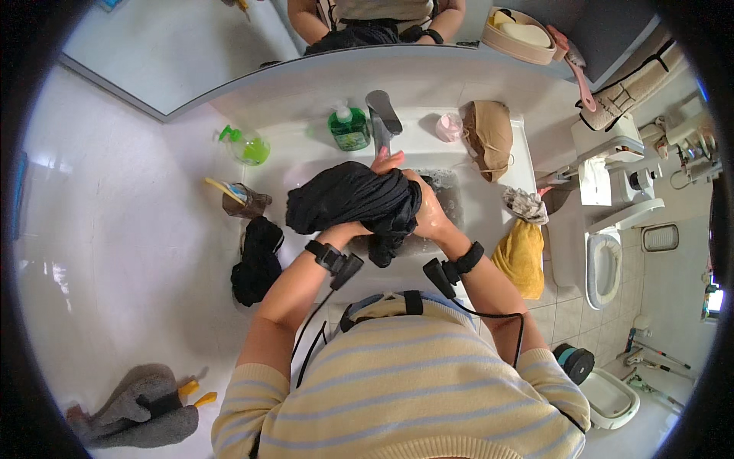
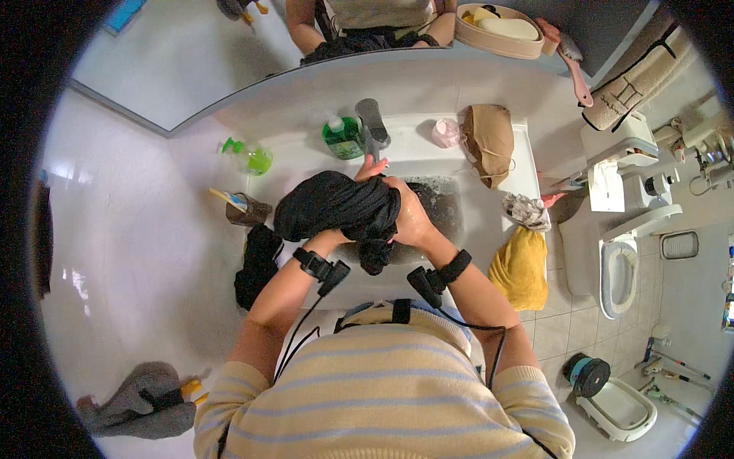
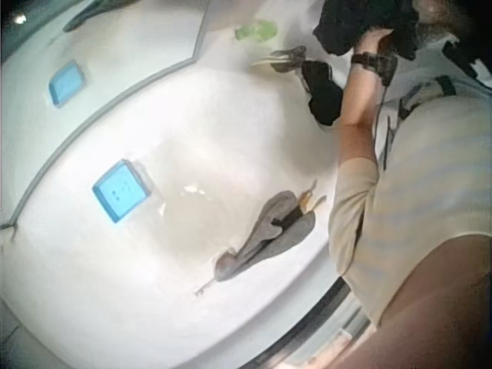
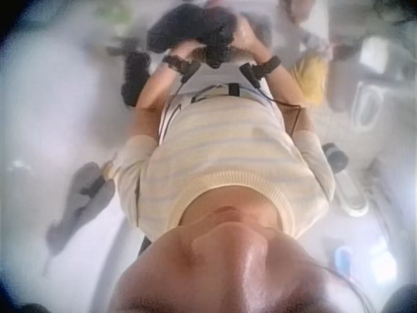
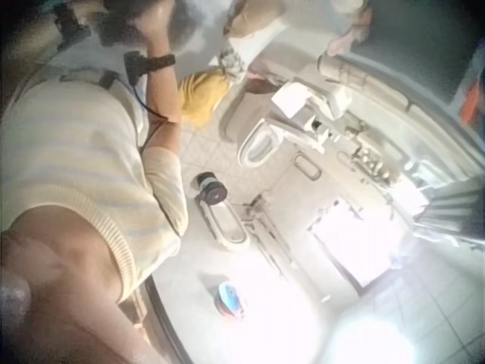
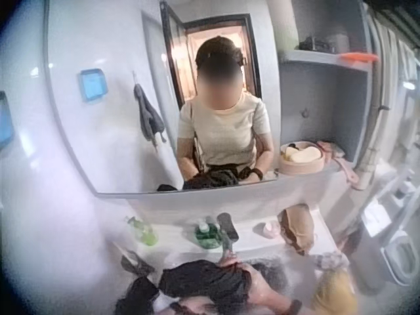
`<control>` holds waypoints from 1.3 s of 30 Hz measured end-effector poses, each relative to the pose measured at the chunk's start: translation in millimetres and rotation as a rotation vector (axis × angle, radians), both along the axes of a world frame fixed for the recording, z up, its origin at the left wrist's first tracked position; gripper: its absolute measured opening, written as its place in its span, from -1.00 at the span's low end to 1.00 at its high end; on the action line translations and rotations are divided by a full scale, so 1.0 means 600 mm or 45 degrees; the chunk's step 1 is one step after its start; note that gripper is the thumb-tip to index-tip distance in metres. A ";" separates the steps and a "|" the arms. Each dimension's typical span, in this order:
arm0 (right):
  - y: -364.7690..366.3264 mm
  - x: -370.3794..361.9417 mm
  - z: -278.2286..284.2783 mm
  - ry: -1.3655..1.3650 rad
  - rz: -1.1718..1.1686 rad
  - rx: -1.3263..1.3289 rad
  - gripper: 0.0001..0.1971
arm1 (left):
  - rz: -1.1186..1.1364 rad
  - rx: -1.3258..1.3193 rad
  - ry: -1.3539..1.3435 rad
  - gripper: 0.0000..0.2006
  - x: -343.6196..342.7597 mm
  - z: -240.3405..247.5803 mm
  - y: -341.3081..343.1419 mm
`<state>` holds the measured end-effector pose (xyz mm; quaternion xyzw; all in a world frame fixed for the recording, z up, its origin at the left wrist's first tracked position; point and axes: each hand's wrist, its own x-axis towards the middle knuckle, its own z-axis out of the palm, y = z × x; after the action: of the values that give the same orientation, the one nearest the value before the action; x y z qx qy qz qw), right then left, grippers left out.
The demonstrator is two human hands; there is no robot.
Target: The person washes several pieces of clothing by hand in a bathroom sink. They wet and scrub a light-colored cloth, then a tan cloth, followed by a black sock and a black garment, using liquid soap and rinsing each item under running water.
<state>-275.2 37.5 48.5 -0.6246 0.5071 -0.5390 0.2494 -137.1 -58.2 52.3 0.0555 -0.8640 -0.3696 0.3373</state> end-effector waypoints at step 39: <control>-0.012 -0.036 0.032 0.069 0.315 0.383 -0.60 | 0.243 0.312 -0.070 -0.02 0.057 0.029 0.045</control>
<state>-296.5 30.0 67.9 -0.6520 0.5079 -0.4053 0.3907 -102.7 -31.3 69.7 0.1883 -0.8121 -0.4369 0.3380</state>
